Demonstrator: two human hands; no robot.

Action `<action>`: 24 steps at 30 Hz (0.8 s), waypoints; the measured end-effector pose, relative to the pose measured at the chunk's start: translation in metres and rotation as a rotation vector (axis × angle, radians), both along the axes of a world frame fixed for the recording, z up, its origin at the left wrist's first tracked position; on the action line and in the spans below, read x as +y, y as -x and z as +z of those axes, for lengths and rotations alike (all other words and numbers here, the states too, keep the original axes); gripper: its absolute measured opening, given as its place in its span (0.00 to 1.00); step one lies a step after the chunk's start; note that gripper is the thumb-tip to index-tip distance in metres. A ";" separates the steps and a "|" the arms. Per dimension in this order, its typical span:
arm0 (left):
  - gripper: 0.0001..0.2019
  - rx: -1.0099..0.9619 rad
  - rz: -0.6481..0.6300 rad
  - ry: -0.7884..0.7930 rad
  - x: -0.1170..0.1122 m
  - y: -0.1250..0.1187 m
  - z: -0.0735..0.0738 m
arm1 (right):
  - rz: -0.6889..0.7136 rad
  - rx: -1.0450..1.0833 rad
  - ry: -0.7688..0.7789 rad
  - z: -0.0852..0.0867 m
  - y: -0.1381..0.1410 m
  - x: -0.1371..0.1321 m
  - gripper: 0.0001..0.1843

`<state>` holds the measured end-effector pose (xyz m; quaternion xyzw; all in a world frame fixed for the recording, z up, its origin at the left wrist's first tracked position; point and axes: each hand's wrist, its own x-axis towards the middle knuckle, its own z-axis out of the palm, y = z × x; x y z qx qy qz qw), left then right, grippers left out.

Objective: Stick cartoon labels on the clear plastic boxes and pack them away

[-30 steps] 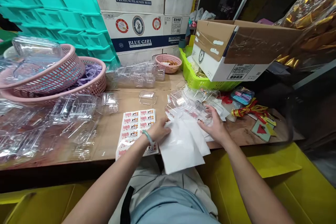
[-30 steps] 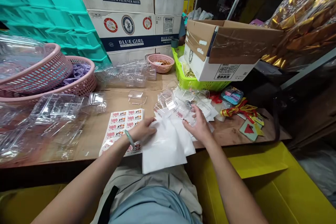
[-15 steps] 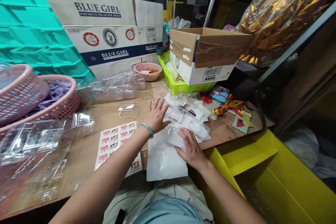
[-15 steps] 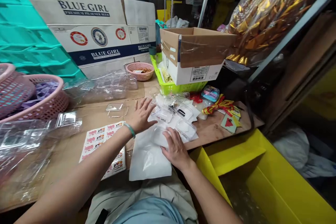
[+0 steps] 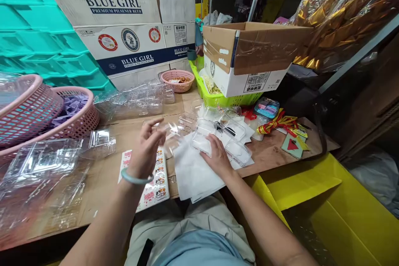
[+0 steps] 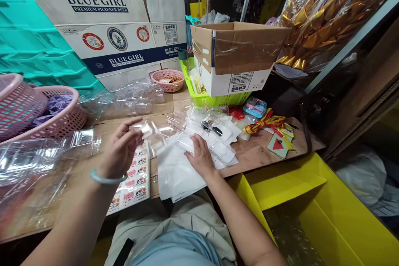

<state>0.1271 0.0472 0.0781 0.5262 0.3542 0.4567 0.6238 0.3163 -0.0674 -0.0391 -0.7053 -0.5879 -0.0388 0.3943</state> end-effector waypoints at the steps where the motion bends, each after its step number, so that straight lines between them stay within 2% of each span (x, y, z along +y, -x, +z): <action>1: 0.21 -0.011 -0.026 0.104 -0.010 0.005 -0.004 | -0.021 0.077 -0.051 0.005 0.000 -0.002 0.31; 4: 0.22 0.011 -0.178 0.346 -0.039 0.007 -0.021 | -0.060 0.183 -0.186 0.025 0.008 -0.016 0.34; 7: 0.25 -0.005 -0.365 0.477 -0.055 -0.004 -0.034 | 0.117 0.015 -0.168 0.046 0.020 -0.034 0.31; 10: 0.19 -0.074 -0.465 0.548 -0.054 -0.016 -0.041 | 0.262 -0.100 -0.070 0.053 0.021 -0.050 0.31; 12: 0.17 -0.112 -0.472 0.574 -0.050 -0.020 -0.043 | 0.163 -0.113 -0.042 0.047 0.008 -0.062 0.37; 14: 0.20 -0.139 -0.457 0.587 -0.046 -0.024 -0.044 | -0.078 -0.122 -0.010 0.034 -0.015 -0.075 0.43; 16: 0.29 -0.137 -0.428 0.584 -0.046 -0.029 -0.045 | -0.290 -0.105 0.052 0.020 -0.040 -0.088 0.41; 17: 0.35 -0.118 -0.407 0.578 -0.046 -0.032 -0.045 | -0.340 -0.074 0.079 0.016 -0.050 -0.093 0.39; 19: 0.44 -0.079 -0.364 0.550 -0.048 -0.040 -0.045 | -0.357 0.031 0.064 0.015 -0.059 -0.098 0.34; 21: 0.46 -0.069 -0.364 0.512 -0.051 -0.049 -0.043 | -0.319 0.171 -0.052 0.024 -0.052 -0.094 0.34; 24: 0.34 -0.103 -0.417 0.474 -0.054 -0.060 -0.040 | -0.163 0.282 -0.155 0.043 -0.024 -0.077 0.35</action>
